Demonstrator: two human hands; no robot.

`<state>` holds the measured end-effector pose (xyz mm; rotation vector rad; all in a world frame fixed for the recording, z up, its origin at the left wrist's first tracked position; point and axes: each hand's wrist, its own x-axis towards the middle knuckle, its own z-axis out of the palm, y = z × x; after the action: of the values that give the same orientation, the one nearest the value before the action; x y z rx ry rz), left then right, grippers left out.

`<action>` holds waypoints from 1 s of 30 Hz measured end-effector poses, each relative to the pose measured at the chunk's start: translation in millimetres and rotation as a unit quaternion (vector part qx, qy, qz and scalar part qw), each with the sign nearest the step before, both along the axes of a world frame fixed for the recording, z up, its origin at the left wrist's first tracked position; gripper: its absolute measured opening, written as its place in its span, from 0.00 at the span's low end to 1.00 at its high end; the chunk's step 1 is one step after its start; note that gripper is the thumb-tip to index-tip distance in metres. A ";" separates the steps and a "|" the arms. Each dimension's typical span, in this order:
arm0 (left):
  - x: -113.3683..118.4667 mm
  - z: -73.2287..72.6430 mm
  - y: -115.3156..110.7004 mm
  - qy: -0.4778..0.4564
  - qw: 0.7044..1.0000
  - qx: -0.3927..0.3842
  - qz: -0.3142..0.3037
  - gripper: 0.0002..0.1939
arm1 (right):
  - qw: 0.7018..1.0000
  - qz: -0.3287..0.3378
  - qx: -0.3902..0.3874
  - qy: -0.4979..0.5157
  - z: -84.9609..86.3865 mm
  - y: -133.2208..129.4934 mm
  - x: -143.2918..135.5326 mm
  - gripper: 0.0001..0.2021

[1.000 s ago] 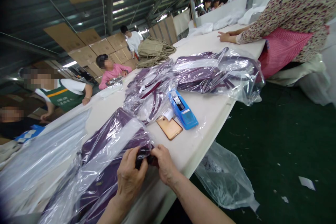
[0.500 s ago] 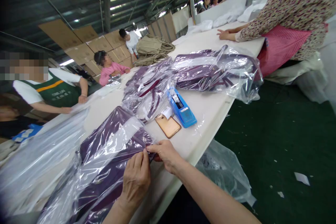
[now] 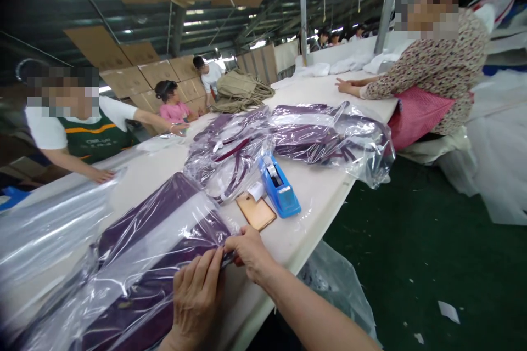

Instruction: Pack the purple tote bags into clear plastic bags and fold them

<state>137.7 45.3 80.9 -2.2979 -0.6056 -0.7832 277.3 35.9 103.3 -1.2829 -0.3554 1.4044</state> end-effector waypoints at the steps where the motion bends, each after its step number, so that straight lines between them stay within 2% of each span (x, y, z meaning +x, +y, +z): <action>1: 0.6 -0.7 0.8 -0.003 1.000 0.006 -0.011 0.14 | 1.000 0.004 0.000 -0.005 -0.5 -0.8 -0.5 0.12; 4: 1.7 -6.2 5.6 -0.012 0.999 0.003 -0.035 0.13 | 0.999 0.030 0.007 -0.028 0.1 -8.7 5.8 0.11; 6: 1.4 -12.1 9.8 -0.018 0.999 0.003 -0.049 0.13 | 0.988 0.006 0.052 -0.147 5.6 -16.6 23.0 0.09; 7: 1.1 -15.3 11.7 -0.021 0.998 0.007 -0.053 0.13 | 0.966 -0.034 0.089 -0.242 10.3 -20.0 36.4 0.09; 9: 0.5 -20.9 13.9 -0.024 0.998 0.016 -0.054 0.14 | 0.878 -0.153 0.144 -0.430 21.7 -22.9 70.3 0.08; 10: 0.5 -23.0 14.0 -0.024 0.998 0.017 -0.051 0.14 | 0.838 -0.202 0.143 -0.486 27.2 -21.8 88.7 0.08; 11: 0.7 -24.4 13.7 -0.024 0.999 0.014 -0.047 0.15 | 0.821 -0.230 0.119 -0.508 31.6 -18.9 106.4 0.07; 12: 1.2 -25.3 12.9 -0.025 0.999 0.008 -0.040 0.15 | 0.824 -0.232 0.087 -0.510 34.2 -14.5 122.2 0.06; 15: 3.1 -25.6 10.0 -0.037 0.999 -0.009 -0.029 0.15 | 0.865 -0.175 0.024 -0.470 31.1 3.2 151.6 0.13; 18: 4.2 -25.7 8.8 -0.047 0.998 -0.021 -0.034 0.16 | 0.898 -0.146 0.016 -0.414 21.7 18.6 156.3 0.11; 21: 3.9 -26.9 9.2 -0.050 0.998 -0.030 -0.038 0.16 | 0.922 -0.156 0.025 -0.354 19.8 21.7 151.4 0.06; 23: 3.3 -28.0 9.9 -0.049 0.998 -0.031 -0.038 0.16 | 0.926 -0.178 0.046 -0.328 21.5 13.0 146.6 0.07; 26: 2.1 -29.6 11.2 -0.042 0.998 -0.020 -0.048 0.15 | 0.920 -0.223 0.084 -0.310 17.6 -13.9 135.4 0.09; 30: 0.7 -29.3 12.4 -0.031 0.998 -0.011 -0.059 0.16 | 0.941 -0.217 0.086 -0.246 -9.9 -41.6 117.3 0.15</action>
<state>138.4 57.8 51.6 -2.3553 -0.5113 -0.9098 394.7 -5.7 93.4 -1.4515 -0.4825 0.6575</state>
